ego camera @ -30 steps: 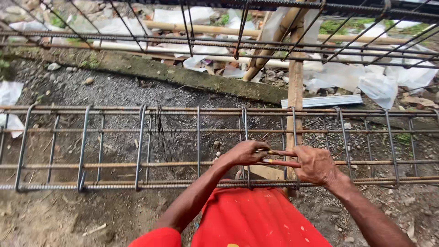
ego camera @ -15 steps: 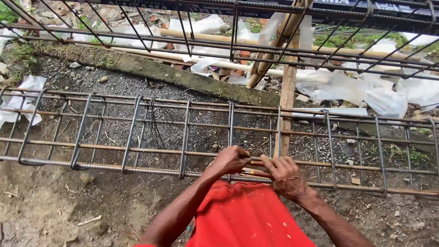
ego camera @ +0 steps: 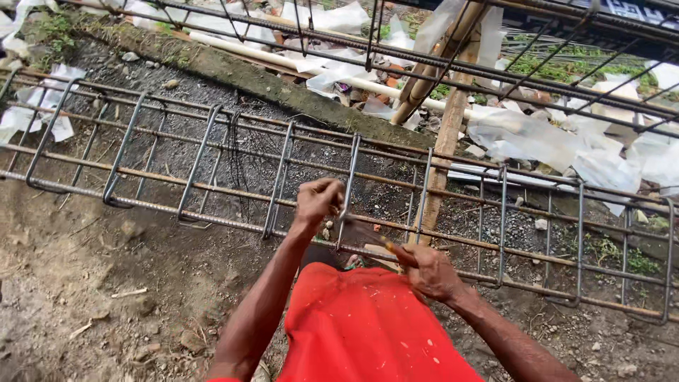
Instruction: The person uses pliers to twist wire ties around the intersections of a rebar grid. They systematically move along the grid, securing the metal bars together with wire.
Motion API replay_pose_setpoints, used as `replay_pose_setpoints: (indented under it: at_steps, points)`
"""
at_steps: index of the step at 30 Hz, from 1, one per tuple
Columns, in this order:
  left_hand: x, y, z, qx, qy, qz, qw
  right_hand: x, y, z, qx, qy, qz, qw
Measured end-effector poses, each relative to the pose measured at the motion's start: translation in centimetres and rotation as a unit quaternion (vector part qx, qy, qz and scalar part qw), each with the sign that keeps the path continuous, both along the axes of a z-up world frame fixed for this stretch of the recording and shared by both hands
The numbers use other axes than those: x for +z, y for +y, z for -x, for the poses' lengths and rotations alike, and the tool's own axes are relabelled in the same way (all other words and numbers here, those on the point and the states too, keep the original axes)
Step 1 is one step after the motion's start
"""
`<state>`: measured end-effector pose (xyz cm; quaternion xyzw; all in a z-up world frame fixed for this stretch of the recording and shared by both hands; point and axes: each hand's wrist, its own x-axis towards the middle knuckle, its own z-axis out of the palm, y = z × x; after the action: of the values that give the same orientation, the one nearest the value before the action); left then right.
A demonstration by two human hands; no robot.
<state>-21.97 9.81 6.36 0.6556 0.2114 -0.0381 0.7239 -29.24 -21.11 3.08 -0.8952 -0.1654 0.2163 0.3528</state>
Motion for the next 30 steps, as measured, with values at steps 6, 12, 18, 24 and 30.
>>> replay_pose_setpoints:
  at_steps: [6, 12, 18, 24, 30]
  points:
    - [5.8, -2.3, -0.5, 0.051, -0.072, 0.134, 0.987, 4.8, 6.8, -0.1, -0.038, -0.055, -0.2, 0.978]
    - [7.4, 1.3, -4.0, 0.087, -0.133, 0.257, 0.953, 12.1, 12.4, 0.0, -0.037, -0.024, -0.224, 0.974]
    - [11.1, 7.5, -4.5, 0.204, -0.232, 0.121, 0.943, 14.2, 19.5, -0.4, -0.149, 0.204, -0.395, 0.883]
    - [12.3, 13.5, -5.7, 0.19, -0.161, 0.226, 0.942, 10.8, 24.0, -2.2, -0.215, -0.018, -0.397, 0.892]
    - [11.4, 14.9, -7.2, 0.126, -0.249, 0.131, 0.951, 14.1, 28.4, -5.0, -0.169, -0.063, -0.435, 0.882]
